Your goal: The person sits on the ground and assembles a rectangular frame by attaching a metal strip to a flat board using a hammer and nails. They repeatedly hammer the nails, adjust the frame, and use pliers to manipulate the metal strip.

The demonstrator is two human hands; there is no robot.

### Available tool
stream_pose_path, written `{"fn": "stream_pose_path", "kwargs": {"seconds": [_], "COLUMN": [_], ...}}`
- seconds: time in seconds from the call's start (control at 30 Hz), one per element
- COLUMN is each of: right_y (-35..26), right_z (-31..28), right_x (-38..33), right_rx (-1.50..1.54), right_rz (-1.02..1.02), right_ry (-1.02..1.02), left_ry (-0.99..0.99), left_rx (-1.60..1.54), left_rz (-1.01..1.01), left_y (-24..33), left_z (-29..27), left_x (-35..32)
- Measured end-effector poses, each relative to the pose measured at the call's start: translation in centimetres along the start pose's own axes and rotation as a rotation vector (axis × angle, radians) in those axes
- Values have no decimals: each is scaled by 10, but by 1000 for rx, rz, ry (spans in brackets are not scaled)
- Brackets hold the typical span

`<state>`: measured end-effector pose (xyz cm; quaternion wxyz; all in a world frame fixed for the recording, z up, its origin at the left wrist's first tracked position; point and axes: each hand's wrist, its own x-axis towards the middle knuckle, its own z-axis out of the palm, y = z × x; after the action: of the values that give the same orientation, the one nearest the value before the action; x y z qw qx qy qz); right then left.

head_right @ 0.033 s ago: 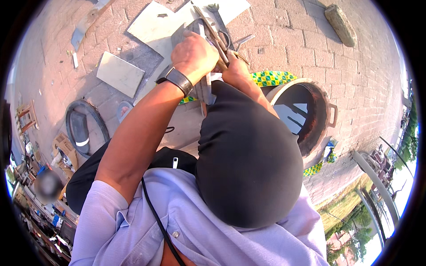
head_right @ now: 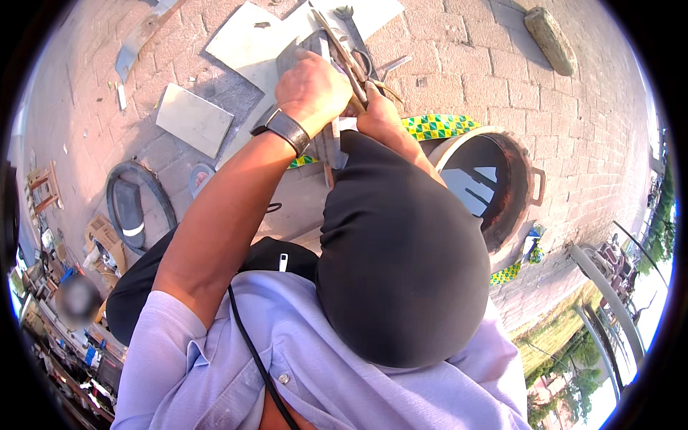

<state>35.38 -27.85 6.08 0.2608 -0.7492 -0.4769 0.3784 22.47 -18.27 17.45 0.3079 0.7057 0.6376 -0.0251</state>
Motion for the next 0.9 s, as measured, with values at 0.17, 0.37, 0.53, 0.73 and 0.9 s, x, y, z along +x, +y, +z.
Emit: {"fn": "stream_pose_path", "kwargs": {"seconds": [0.17,0.37,0.53,0.73,0.9], "right_y": [-18,-16,58,121,107], "right_z": [-18,-55,-83,-106,-79], "right_x": [-13,-11,52,99,89], "right_rx": [178,102,393,-363,-716], "right_rz": [9,224,375,474,255], "right_ry": [-82,-66,10,96,335], "left_ry": [-19,-51,-52,-10,-8], "left_rx": [-28,17,-35,-124,-177], "left_rz": [-18,-21,-45,39,77], "left_y": [-10,-39,-73,-92,-115], "left_z": [-3,-29,-47,-53,-46], "left_x": [1,-3,-6,-7,-3]}}
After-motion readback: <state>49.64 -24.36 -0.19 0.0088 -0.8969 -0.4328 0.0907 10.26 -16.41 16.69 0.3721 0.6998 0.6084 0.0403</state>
